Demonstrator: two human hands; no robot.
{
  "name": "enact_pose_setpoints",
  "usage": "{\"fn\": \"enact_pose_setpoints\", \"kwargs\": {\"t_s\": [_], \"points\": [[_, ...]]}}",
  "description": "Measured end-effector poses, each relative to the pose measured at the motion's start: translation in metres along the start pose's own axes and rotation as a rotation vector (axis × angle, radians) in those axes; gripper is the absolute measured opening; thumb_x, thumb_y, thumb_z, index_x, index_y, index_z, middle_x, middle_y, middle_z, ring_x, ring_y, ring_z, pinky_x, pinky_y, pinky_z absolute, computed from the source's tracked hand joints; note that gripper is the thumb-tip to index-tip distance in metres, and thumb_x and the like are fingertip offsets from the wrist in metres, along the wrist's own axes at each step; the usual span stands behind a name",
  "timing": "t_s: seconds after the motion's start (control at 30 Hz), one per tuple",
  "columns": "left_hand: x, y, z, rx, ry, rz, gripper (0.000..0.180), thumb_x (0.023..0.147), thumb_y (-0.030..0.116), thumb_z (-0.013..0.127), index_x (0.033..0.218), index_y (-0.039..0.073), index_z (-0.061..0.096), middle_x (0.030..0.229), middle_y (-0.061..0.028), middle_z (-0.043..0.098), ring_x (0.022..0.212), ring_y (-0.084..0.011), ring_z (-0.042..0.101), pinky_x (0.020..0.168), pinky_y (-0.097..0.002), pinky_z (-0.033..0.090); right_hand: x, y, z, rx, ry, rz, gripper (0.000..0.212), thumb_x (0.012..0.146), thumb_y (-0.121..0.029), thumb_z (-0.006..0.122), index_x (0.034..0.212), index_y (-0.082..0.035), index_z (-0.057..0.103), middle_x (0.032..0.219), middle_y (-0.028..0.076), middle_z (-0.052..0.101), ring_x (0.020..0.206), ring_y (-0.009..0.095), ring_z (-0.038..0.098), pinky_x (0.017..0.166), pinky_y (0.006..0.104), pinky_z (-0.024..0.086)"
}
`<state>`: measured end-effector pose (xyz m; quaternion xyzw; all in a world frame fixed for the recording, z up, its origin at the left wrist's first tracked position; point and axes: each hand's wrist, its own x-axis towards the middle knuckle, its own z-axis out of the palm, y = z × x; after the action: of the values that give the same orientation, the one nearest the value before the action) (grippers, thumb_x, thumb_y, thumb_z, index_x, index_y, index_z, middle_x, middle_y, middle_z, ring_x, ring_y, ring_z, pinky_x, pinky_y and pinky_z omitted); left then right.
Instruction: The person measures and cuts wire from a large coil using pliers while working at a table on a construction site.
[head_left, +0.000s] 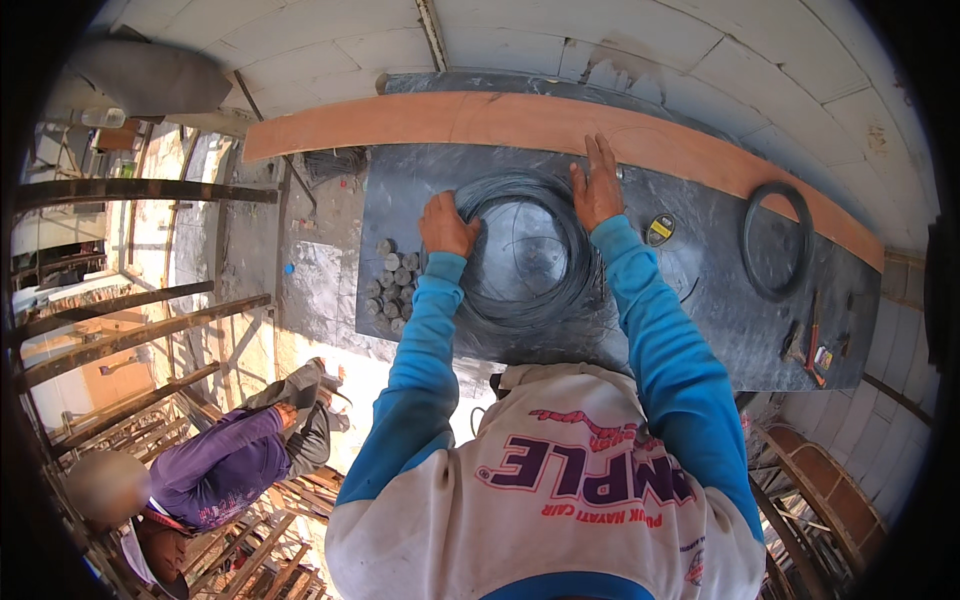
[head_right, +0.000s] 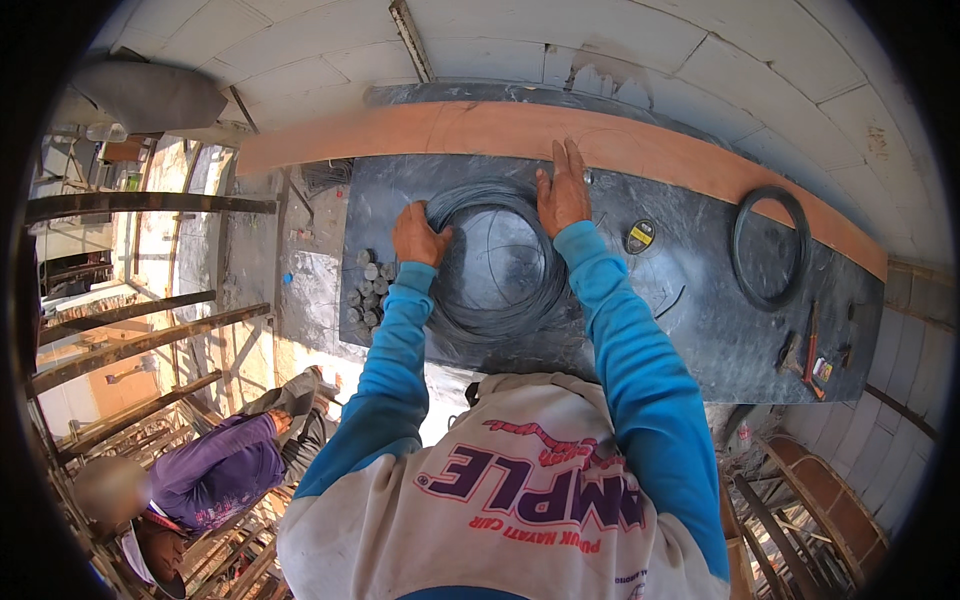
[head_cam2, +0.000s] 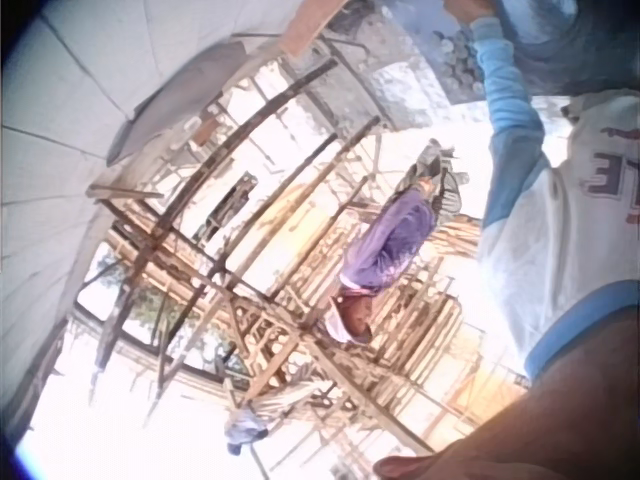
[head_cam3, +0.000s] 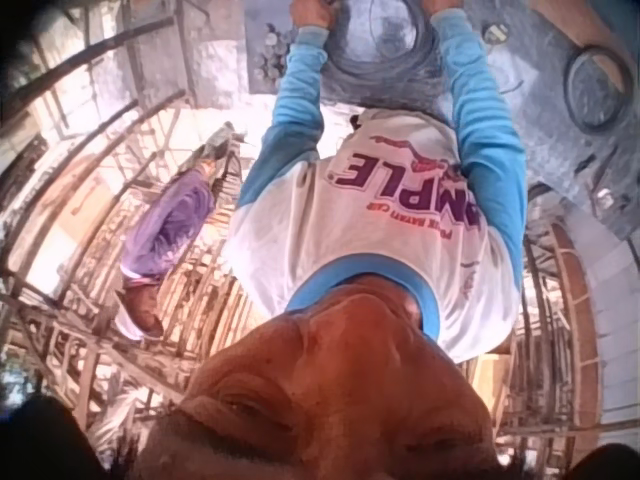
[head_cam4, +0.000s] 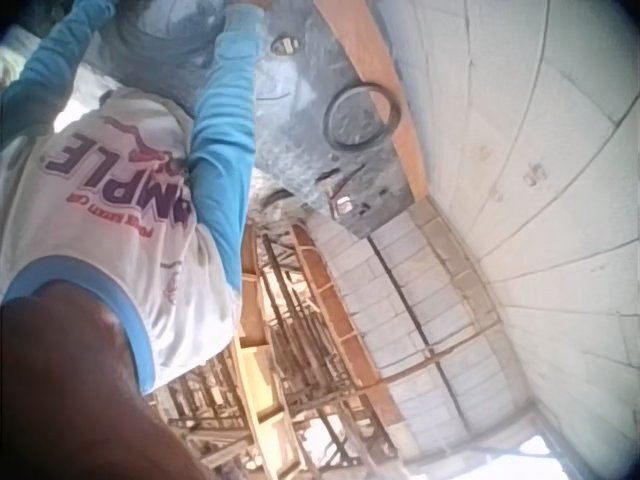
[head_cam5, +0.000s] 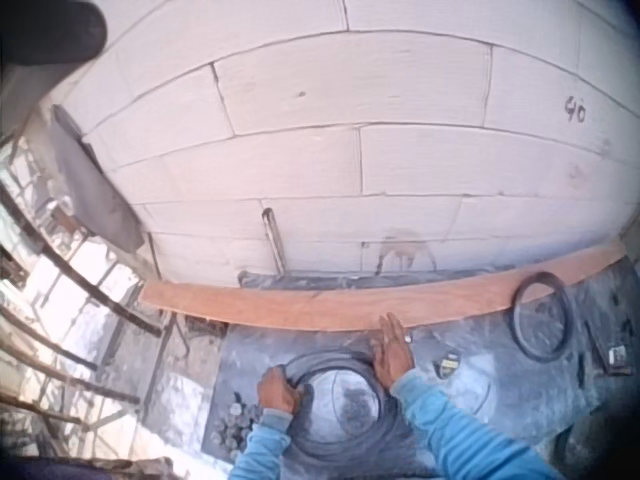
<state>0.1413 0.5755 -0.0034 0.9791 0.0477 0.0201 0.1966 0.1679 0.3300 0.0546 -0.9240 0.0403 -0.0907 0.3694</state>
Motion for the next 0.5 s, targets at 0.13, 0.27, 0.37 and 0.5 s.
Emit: {"fn": "enact_pose_setpoints", "kwargs": {"t_s": [0.13, 0.27, 0.37, 0.5], "points": [[0.002, -0.001, -0.001, -0.087, -0.032, 0.0, 0.052, 0.068, 0.012, 0.077, 0.113, 0.005, 0.051, 0.111, -0.0154, 0.056, 0.103, -0.0355, 0.055, 0.082, -0.0458, 0.044, 0.006, 0.033, -0.017, 0.04, -0.254, 0.046, 0.053, 0.09, -0.022, 0.06, 0.135, 0.002, 0.043, 0.138, 0.023, 0.044, 0.128, 0.039, 0.042, 0.107, 0.0421, 0.036], [0.002, 0.009, -0.016, -0.165, -0.058, 0.045, 0.049, 0.069, 0.008, 0.074, 0.112, 0.005, 0.05, 0.113, -0.0175, 0.056, 0.103, -0.0387, 0.056, 0.081, -0.0458, 0.047, -0.013, 0.028, -0.017, 0.052, -0.425, 0.014, 0.058, 0.084, -0.023, 0.069, 0.133, -0.002, 0.047, 0.135, 0.021, 0.047, 0.125, 0.039, 0.045, 0.105, 0.0411, 0.038], [0.001, 0.018, -0.039, -0.156, -0.14, 0.055, 0.049, 0.07, 0.007, 0.073, 0.112, 0.004, 0.048, 0.108, -0.0205, 0.059, 0.1, -0.041, 0.058, 0.08, -0.0469, 0.048, -0.023, 0.016, -0.006, 0.025, -0.352, -0.036, 0.062, 0.08, -0.022, 0.073, 0.134, -0.005, 0.048, 0.136, 0.021, 0.047, 0.126, 0.038, 0.045, 0.106, 0.0414, 0.038], [0.0, 0.017, -0.063, -0.205, -0.259, 0.102, 0.051, 0.072, 0.007, 0.073, 0.114, 0.005, 0.044, 0.097, -0.0248, 0.063, 0.092, -0.0432, 0.061, 0.076, -0.0487, 0.049, -0.024, -0.007, -0.008, -0.072, -0.468, 0.024, 0.065, 0.077, -0.021, 0.075, 0.134, -0.006, 0.048, 0.137, 0.021, 0.046, 0.126, 0.038, 0.044, 0.106, 0.0407, 0.037]]}}
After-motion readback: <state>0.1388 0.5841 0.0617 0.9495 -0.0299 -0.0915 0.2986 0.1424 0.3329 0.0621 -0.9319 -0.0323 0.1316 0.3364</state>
